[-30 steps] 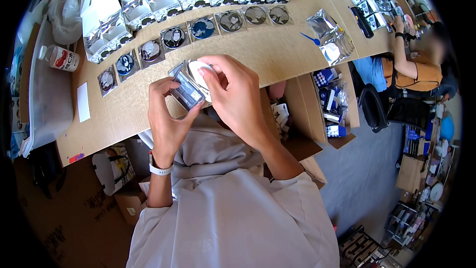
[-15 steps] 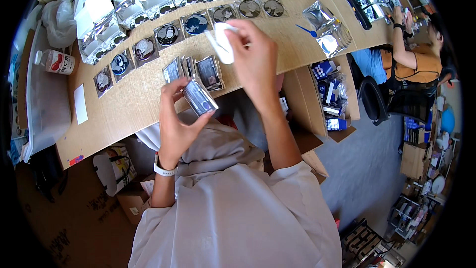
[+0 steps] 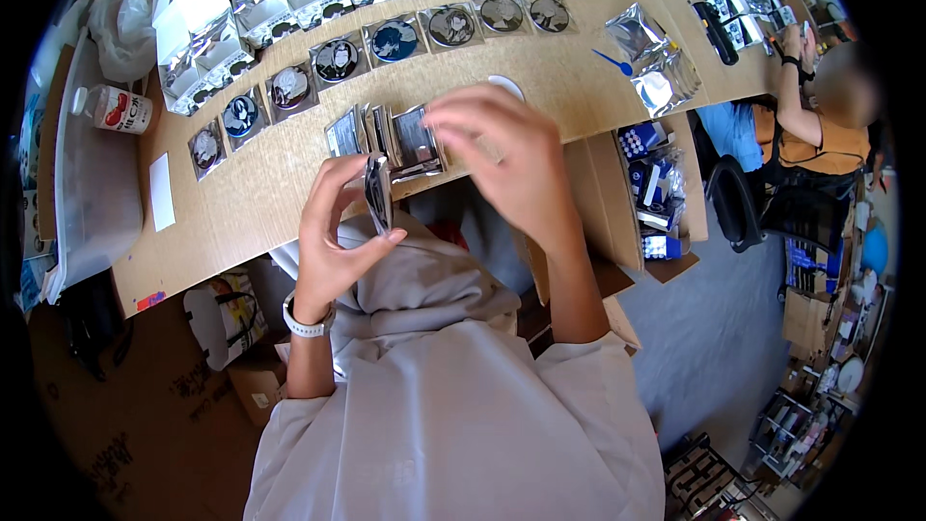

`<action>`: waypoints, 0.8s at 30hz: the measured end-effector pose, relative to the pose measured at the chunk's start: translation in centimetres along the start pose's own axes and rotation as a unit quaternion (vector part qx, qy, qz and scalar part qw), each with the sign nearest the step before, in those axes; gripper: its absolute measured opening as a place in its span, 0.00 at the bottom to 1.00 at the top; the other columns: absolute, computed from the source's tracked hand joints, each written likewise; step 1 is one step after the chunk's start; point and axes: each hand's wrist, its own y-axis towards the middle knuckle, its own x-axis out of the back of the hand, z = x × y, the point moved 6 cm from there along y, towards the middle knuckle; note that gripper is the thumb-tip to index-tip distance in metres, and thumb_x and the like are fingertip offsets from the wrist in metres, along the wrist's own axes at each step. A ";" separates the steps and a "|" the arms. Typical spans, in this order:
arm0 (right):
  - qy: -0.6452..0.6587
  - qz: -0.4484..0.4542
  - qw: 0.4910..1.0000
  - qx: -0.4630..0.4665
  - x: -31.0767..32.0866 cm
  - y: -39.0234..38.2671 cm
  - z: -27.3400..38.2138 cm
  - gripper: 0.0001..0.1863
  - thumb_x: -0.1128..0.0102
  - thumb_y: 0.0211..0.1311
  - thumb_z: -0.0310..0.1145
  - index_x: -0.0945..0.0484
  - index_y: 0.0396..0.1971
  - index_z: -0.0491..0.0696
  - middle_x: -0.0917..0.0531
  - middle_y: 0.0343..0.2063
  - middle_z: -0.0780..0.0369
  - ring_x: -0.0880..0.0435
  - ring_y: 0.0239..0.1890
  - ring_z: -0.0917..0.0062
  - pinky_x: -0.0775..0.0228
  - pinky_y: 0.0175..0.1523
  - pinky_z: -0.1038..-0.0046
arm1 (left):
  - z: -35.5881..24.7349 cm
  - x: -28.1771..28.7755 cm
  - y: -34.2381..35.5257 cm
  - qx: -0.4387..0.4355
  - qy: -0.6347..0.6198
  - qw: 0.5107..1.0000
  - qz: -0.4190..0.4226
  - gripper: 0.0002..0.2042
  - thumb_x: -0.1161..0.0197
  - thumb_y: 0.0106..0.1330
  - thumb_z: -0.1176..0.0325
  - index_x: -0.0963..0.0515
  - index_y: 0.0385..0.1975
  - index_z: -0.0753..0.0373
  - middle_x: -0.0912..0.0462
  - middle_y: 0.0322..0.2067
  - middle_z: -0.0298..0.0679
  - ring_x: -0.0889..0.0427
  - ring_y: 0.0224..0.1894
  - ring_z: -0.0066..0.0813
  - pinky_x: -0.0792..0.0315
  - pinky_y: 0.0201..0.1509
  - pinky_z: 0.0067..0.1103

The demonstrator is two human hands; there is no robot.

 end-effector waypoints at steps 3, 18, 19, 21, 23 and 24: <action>0.058 0.085 0.991 0.080 -1.6 0.2 3.5 0.07 0.29 0.57 0.22 0.14 0.37 0.45 0.13 0.39 0.61 0.14 0.40 0.69 0.21 0.43 0.70 | 0.2 0.4 -0.3 0.015 0.013 0.999 0.028 0.37 0.20 0.48 0.77 0.26 0.62 0.64 0.25 0.57 0.42 0.22 0.58 0.34 0.24 0.56 0.28; 0.067 0.197 0.971 0.119 -2.5 0.0 5.4 0.08 0.27 0.49 0.23 0.14 0.32 0.45 0.18 0.29 0.64 0.21 0.33 0.70 0.26 0.36 0.70 | 2.0 -0.3 -2.3 0.120 -0.303 0.929 0.174 0.35 0.27 0.63 0.57 0.29 0.66 0.71 0.24 0.60 0.44 0.22 0.60 0.33 0.26 0.61 0.29; 0.075 0.205 0.968 0.123 -2.6 0.0 5.5 0.09 0.26 0.48 0.22 0.14 0.32 0.44 0.18 0.28 0.63 0.21 0.32 0.70 0.28 0.35 0.71 | 2.0 -0.3 -2.4 0.121 -0.309 0.928 0.171 0.36 0.27 0.63 0.56 0.29 0.66 0.71 0.24 0.60 0.44 0.22 0.59 0.33 0.25 0.61 0.29; 0.066 0.216 0.965 0.134 -2.5 0.0 5.5 0.10 0.26 0.48 0.22 0.13 0.33 0.45 0.19 0.27 0.63 0.21 0.30 0.71 0.28 0.33 0.71 | 2.2 -0.3 -2.5 0.134 -0.324 0.920 0.173 0.36 0.26 0.62 0.57 0.29 0.66 0.71 0.24 0.60 0.44 0.21 0.59 0.32 0.24 0.60 0.29; 0.050 0.225 0.964 0.134 -2.3 -0.1 5.5 0.10 0.27 0.48 0.22 0.13 0.33 0.46 0.19 0.27 0.64 0.20 0.29 0.72 0.29 0.31 0.71 | 2.7 -0.1 -2.7 0.158 -0.340 0.909 0.182 0.36 0.26 0.62 0.58 0.29 0.67 0.71 0.24 0.61 0.44 0.21 0.58 0.32 0.23 0.58 0.28; 0.036 0.229 0.964 0.128 -2.3 -0.3 5.4 0.10 0.27 0.48 0.22 0.13 0.33 0.46 0.19 0.27 0.64 0.20 0.28 0.72 0.29 0.30 0.71 | 2.7 -0.1 -2.8 0.168 -0.340 0.907 0.182 0.36 0.25 0.62 0.58 0.29 0.67 0.71 0.24 0.61 0.44 0.21 0.58 0.32 0.23 0.57 0.28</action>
